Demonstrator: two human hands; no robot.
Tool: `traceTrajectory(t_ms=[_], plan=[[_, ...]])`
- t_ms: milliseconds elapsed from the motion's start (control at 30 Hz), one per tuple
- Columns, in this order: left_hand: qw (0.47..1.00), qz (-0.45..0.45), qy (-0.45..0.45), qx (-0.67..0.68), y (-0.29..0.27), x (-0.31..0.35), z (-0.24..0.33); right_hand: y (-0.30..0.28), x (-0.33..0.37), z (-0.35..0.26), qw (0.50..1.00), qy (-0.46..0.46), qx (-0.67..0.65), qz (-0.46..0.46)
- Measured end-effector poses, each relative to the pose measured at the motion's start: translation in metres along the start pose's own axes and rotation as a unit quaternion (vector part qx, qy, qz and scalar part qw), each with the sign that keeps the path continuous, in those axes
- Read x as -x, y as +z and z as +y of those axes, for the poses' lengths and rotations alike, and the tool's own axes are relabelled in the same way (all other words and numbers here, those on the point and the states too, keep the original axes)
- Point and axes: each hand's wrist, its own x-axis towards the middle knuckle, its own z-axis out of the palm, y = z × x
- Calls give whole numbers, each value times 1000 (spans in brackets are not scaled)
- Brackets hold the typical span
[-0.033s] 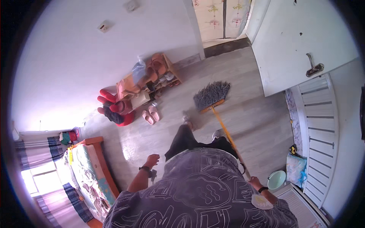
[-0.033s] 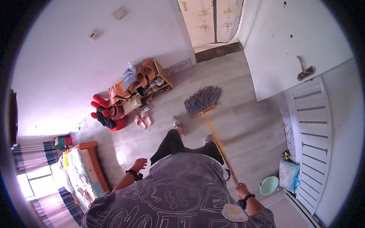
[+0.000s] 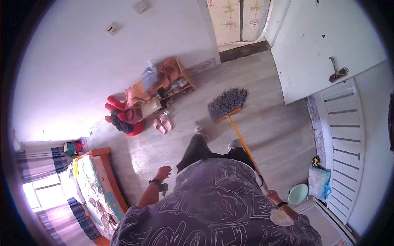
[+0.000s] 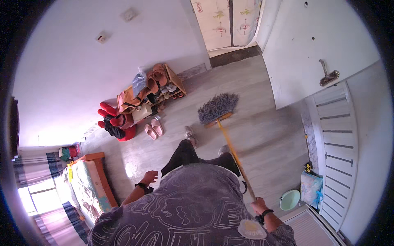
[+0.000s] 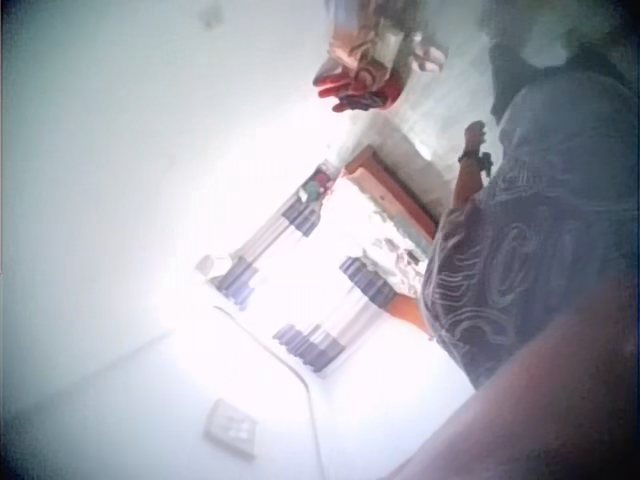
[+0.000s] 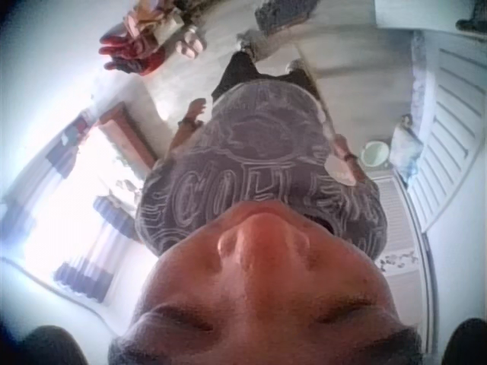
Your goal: The person mops the floor of a bedroom and a hallway using a mop, moving a chair aside to reach the floor area underneath it.
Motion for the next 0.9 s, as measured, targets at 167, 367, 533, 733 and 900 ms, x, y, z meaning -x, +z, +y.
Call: traceTrajectory(t_ms=[167,367,533,733,900], plan=[[782,77,169,-595,-10,1,1,30,-52,7,997,-42,-68,-8],[792,197,284,-504,-82,1,109,-41,-190,-147,941,-265,209,35],[850,218,308,-368,-58,22,306,-73,-225,-346,922,-287,-186,-182],[898,-105,403,-140,-51,-29,384,-53,-229,-546,871,-202,-357,-270],[955,-103,278,-28,-90,-19,405,3,-233,-675,811,-583,12,-54]])
